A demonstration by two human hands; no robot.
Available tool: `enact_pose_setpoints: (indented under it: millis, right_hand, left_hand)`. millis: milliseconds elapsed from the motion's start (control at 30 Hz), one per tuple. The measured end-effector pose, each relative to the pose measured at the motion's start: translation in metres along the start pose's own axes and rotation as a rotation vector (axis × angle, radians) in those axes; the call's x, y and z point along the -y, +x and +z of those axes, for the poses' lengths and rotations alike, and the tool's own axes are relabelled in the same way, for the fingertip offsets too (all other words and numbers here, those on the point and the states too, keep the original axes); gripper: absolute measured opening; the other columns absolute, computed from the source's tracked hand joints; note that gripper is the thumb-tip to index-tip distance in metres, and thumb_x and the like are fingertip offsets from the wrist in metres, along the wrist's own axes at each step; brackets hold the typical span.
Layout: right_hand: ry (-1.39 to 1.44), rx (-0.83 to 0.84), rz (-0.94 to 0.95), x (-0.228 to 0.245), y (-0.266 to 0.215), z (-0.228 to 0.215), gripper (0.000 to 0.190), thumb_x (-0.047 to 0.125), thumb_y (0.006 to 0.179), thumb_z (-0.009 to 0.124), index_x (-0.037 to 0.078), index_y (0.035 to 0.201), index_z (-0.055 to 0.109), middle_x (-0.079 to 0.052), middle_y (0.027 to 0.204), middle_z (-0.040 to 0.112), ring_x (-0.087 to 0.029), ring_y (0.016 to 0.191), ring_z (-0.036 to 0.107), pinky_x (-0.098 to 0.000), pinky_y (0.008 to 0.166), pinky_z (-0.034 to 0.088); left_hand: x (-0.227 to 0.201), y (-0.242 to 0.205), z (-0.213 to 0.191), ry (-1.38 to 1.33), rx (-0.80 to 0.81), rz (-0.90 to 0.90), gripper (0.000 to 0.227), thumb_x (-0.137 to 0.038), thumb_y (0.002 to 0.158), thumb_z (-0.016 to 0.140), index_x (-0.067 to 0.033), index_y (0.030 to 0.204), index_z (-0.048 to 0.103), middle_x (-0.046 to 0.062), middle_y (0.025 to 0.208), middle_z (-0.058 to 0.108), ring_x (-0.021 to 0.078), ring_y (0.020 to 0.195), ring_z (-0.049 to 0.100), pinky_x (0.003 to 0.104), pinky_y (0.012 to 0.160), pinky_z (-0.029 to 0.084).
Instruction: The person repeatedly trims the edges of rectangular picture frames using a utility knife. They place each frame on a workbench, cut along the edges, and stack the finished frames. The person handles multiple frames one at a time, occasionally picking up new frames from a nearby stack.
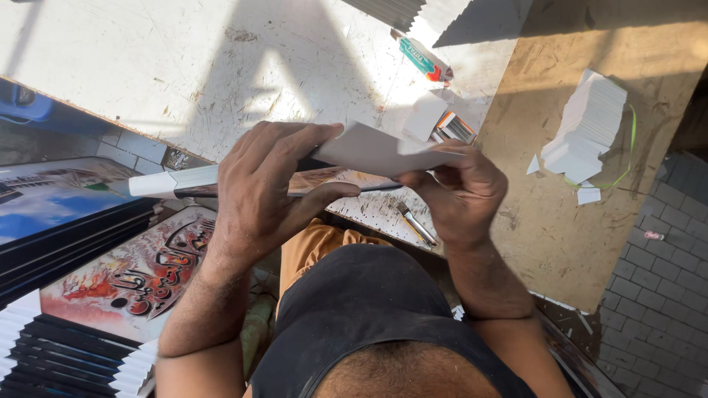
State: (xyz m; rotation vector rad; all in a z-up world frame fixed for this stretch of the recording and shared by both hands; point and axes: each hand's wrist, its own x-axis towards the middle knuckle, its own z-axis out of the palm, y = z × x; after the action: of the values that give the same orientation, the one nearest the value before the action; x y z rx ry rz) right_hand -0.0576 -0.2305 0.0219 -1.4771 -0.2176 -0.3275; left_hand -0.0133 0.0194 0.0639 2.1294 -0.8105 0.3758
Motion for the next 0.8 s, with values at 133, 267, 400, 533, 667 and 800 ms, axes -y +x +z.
enact_pose_setpoints:
  millis: [133, 267, 400, 533, 667, 800]
  right_hand:
    - [-0.218, 0.110, -0.117, -0.014, 0.004, 0.007, 0.029, -0.002, 0.091, 0.083, 0.002, 0.114, 0.066, -0.012, 0.109, 0.075, -0.024, 0.108, 0.074, -0.0424, 0.111, 0.056]
    - [-0.238, 0.154, -0.099, -0.016, 0.001, 0.007, 0.028, -0.003, 0.093, 0.082, 0.004, 0.115, 0.066, -0.009, 0.105, 0.075, -0.022, 0.112, 0.075, -0.0443, 0.117, 0.054]
    - [-0.145, 0.170, -0.075, -0.015, 0.001, 0.007, 0.029, -0.003, 0.093, 0.081, 0.003, 0.117, 0.066, -0.012, 0.112, 0.074, -0.022, 0.113, 0.074, -0.0406, 0.110, 0.060]
    - [-0.143, 0.185, -0.038, -0.009, 0.000, 0.006, 0.030, -0.003, 0.091, 0.081, 0.003, 0.115, 0.066, -0.013, 0.111, 0.074, -0.023, 0.113, 0.075, -0.0331, 0.095, 0.065]
    - [-0.220, 0.204, -0.046, 0.002, 0.000, 0.007, 0.031, -0.003, 0.090, 0.084, 0.003, 0.115, 0.066, -0.014, 0.112, 0.075, -0.021, 0.109, 0.075, -0.0287, 0.088, 0.064]
    - [-0.285, 0.241, -0.138, 0.013, 0.004, 0.010, 0.038, 0.008, 0.087, 0.086, 0.003, 0.118, 0.064, -0.013, 0.111, 0.071, -0.017, 0.105, 0.072, -0.0280, 0.086, 0.064]
  left_hand:
    - [0.000, 0.000, 0.002, -0.045, -0.021, -0.016, 0.056, -0.032, 0.093, 0.085, -0.0086, 0.135, 0.056, 0.008, 0.116, 0.071, 0.0249, 0.106, 0.070, 0.039, 0.089, 0.055]
    - [0.004, -0.006, 0.006, -0.070, -0.033, -0.012, 0.053, -0.024, 0.098, 0.084, -0.0094, 0.137, 0.052, 0.005, 0.114, 0.072, 0.0216, 0.099, 0.071, 0.035, 0.083, 0.055]
    - [0.008, -0.007, 0.013, -0.123, -0.100, 0.079, 0.049, -0.022, 0.104, 0.082, -0.0118, 0.132, 0.044, 0.007, 0.116, 0.069, 0.0177, 0.101, 0.071, 0.029, 0.077, 0.058]
    - [-0.001, -0.008, 0.015, -0.052, -0.107, -0.009, 0.024, -0.020, 0.092, 0.086, -0.0135, 0.104, 0.066, 0.027, 0.109, 0.054, 0.0158, 0.092, 0.069, 0.026, 0.067, 0.063]
    - [-0.010, -0.008, 0.010, 0.000, -0.129, 0.045, 0.026, -0.024, 0.084, 0.087, -0.0126, 0.101, 0.072, 0.017, 0.104, 0.063, 0.0186, 0.090, 0.063, 0.025, 0.064, 0.058]
    - [-0.011, -0.012, 0.006, -0.067, -0.068, 0.058, 0.027, -0.019, 0.091, 0.088, -0.0101, 0.108, 0.069, 0.005, 0.105, 0.069, 0.0168, 0.099, 0.072, 0.025, 0.074, 0.062]
